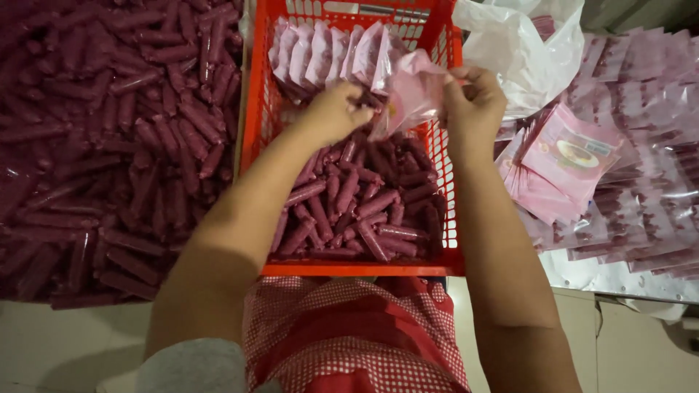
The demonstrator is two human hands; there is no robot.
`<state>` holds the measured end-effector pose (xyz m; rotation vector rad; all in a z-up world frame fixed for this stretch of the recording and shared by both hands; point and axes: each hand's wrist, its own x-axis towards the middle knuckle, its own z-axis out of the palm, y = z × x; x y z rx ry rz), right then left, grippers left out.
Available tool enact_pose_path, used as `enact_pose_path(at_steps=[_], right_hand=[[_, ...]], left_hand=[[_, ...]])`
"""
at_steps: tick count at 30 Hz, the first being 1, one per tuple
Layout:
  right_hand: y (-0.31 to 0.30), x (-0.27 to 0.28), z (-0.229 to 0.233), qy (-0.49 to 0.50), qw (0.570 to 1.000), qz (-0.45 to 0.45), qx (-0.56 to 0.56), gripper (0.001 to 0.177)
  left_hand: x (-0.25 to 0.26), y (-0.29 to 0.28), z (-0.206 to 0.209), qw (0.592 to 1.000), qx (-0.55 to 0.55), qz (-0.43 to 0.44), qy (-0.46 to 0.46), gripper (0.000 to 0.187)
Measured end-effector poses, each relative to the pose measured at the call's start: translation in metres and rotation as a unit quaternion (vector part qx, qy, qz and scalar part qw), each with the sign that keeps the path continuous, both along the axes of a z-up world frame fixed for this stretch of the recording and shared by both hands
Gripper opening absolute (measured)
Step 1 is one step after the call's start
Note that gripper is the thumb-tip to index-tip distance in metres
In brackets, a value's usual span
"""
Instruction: The person places cylindrical food items into small plastic pouches by hand, picking the items from a red plastic crate and inserting them into the pouches.
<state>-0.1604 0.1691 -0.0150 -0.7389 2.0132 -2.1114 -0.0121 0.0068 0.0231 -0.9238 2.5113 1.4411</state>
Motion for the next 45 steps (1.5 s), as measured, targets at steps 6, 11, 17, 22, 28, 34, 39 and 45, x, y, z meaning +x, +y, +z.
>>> enact_pose_path(at_steps=[6, 11, 17, 22, 28, 34, 39, 45], right_hand=[[-0.005, -0.015, -0.029, 0.083, 0.996, 0.003, 0.014, 0.011], [-0.007, -0.015, -0.030, 0.120, 0.992, -0.027, 0.040, 0.014], [-0.008, -0.017, -0.034, 0.129, 0.990, -0.025, 0.049, 0.015], [-0.009, -0.018, -0.036, 0.142, 0.989, -0.018, 0.040, 0.014], [-0.011, -0.021, -0.041, 0.150, 0.987, -0.016, 0.052, 0.017], [-0.011, -0.015, -0.036, 0.159, 0.987, -0.008, 0.033, 0.010], [-0.010, -0.017, -0.037, 0.154, 0.988, -0.013, 0.030, 0.017], [-0.009, -0.014, -0.033, 0.150, 0.987, -0.057, 0.009, 0.012]], left_hand=[[-0.054, -0.043, -0.115, 0.982, -0.124, -0.138, -0.039, 0.077], [-0.068, -0.032, -0.108, 0.977, -0.090, -0.164, -0.104, 0.047], [-0.063, -0.026, -0.086, 0.970, -0.077, -0.187, -0.134, 0.049], [-0.060, -0.020, -0.075, 0.945, -0.042, -0.293, -0.143, 0.086], [-0.064, -0.019, -0.107, 0.957, -0.031, -0.285, -0.052, 0.089], [-0.056, -0.002, -0.085, 0.960, -0.074, -0.235, -0.133, 0.099], [-0.078, -0.017, -0.138, 0.953, -0.045, -0.296, -0.041, 0.061], [-0.076, -0.028, -0.140, 0.972, -0.054, -0.225, -0.042, 0.059]])
